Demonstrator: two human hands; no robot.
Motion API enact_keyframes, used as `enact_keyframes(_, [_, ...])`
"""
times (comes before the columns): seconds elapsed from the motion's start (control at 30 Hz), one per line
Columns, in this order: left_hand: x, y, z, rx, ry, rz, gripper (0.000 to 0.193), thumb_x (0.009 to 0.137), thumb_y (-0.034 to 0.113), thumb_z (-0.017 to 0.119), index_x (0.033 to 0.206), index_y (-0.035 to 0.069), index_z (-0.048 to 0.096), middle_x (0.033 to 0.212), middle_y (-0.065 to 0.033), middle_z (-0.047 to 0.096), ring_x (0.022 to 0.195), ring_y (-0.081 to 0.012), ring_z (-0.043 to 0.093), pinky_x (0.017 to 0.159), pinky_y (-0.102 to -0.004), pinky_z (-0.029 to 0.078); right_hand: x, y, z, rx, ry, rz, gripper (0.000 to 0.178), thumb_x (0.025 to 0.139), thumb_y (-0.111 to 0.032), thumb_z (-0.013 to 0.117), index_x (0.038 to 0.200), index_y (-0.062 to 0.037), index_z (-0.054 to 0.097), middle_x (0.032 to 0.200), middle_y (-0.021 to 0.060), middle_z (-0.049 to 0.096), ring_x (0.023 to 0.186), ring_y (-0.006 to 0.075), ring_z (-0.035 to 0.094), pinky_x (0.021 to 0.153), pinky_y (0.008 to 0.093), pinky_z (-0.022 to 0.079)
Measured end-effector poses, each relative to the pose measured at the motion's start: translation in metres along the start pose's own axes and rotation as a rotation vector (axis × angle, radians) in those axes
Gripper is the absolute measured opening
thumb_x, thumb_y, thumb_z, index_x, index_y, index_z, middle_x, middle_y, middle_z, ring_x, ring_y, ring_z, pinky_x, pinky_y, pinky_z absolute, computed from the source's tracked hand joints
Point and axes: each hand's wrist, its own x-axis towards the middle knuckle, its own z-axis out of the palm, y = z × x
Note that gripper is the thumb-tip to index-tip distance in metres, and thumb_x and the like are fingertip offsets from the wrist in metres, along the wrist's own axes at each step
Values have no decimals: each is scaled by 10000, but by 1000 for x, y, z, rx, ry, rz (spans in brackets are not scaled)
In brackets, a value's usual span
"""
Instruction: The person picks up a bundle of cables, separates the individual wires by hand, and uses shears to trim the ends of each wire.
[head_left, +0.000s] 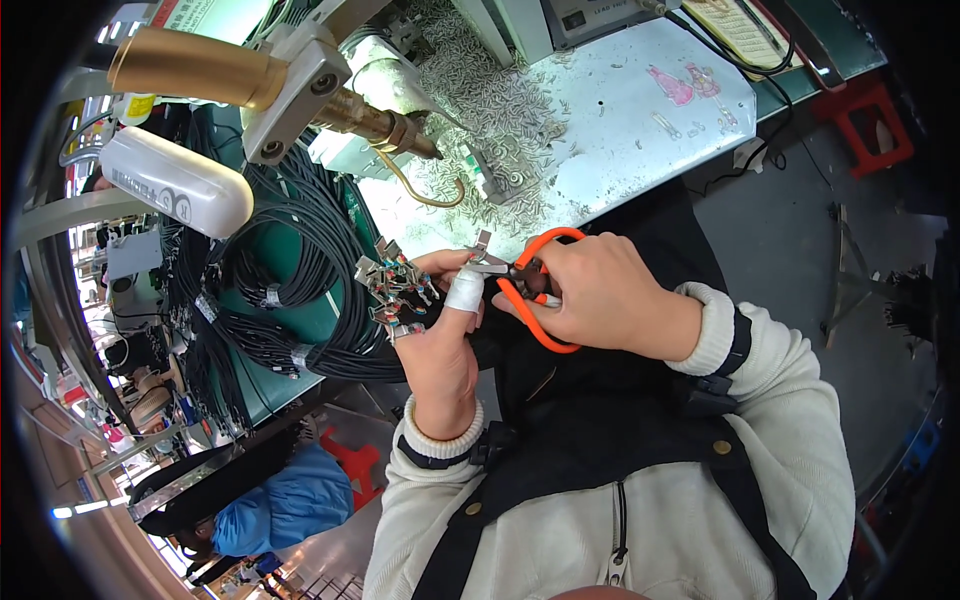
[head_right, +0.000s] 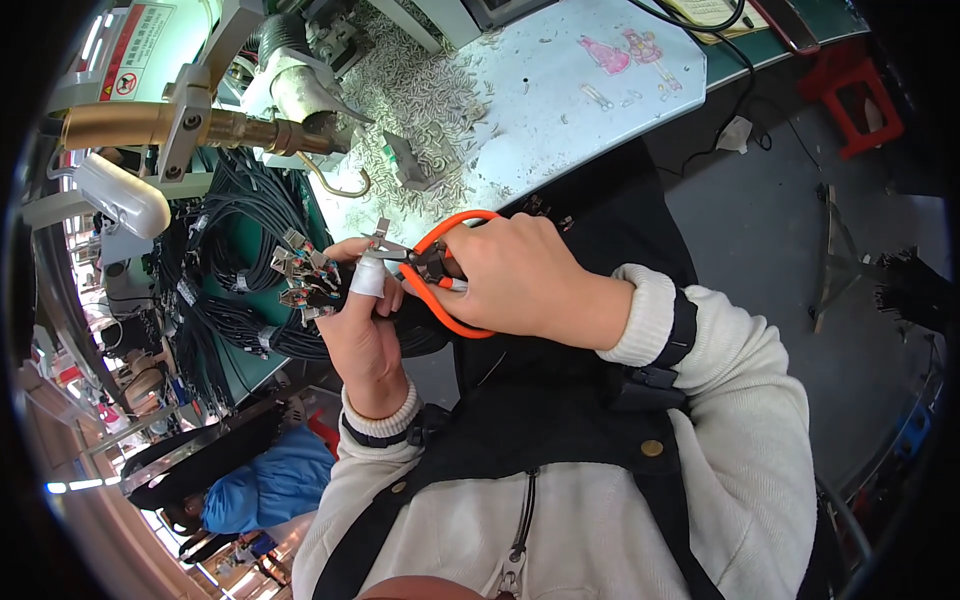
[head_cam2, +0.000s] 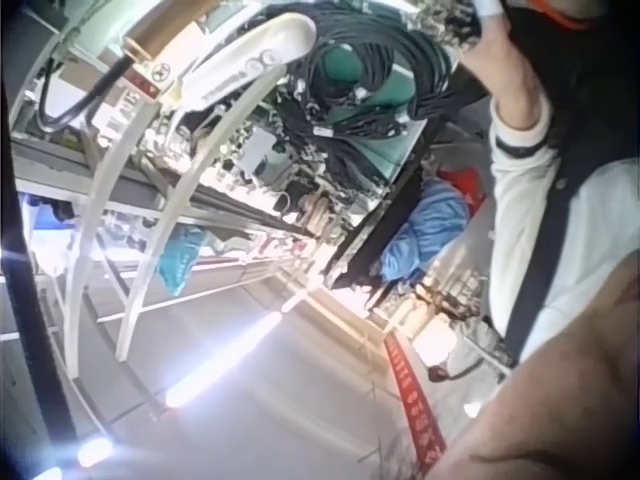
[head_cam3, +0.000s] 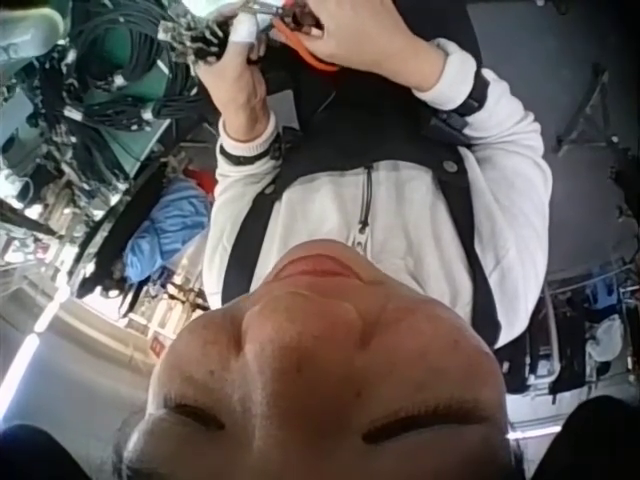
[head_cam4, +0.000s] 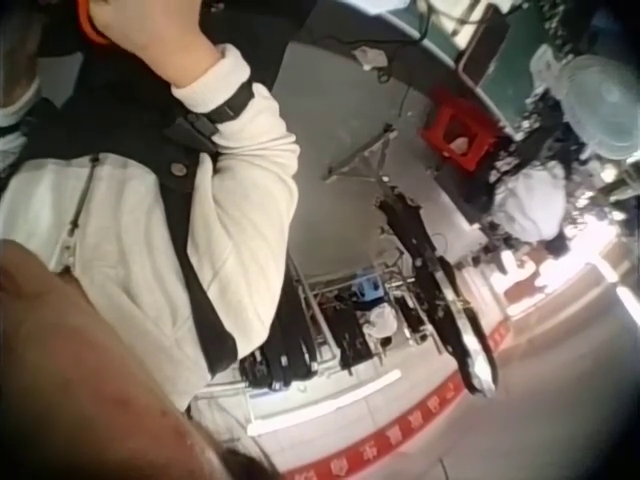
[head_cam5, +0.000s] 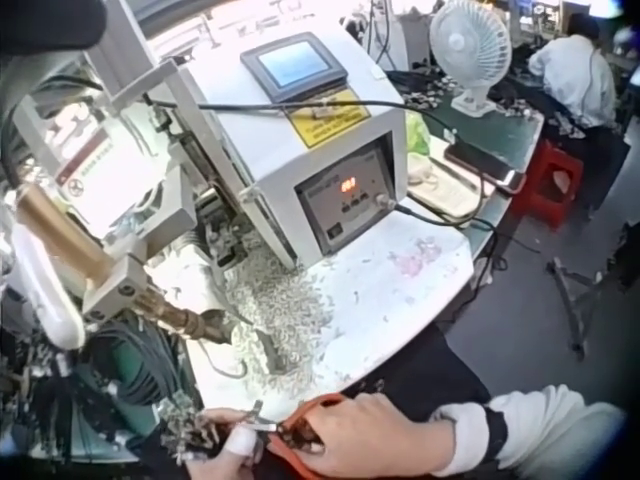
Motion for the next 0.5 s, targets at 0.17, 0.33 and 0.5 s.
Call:
enact_keyframes(0.17, [16, -5, -15, -72, -58, -154, 137, 753, -20, 573, 888, -25, 546, 688, -28, 489, 507, -76, 399, 454, -208, 306, -3, 13, 16, 137, -25, 24, 293, 744, -254, 641, 656, -2, 521, 527, 92, 530, 405, 234, 514, 410, 316, 401])
enact_keyframes(0.33, [45, -4, -22, -181, -173, -378, 145, 769, 19, 559, 912, 9, 537, 649, -12, 464, 481, -85, 371, 451, -225, 294, 3, 9, 7, 515, 125, 94, 232, 801, -193, 590, 742, 17, 514, 543, 85, 520, 392, 152, 500, 408, 285, 402])
enact_keyframes(0.5, [71, -3, -13, -216, -145, -477, 141, 783, 38, 545, 921, 32, 520, 618, -2, 442, 452, -84, 343, 443, -227, 290, 26, 9, -11, 765, 138, 324, 205, 820, -181, 568, 821, 12, 496, 547, 47, 505, 396, 92, 471, 388, 242, 385])
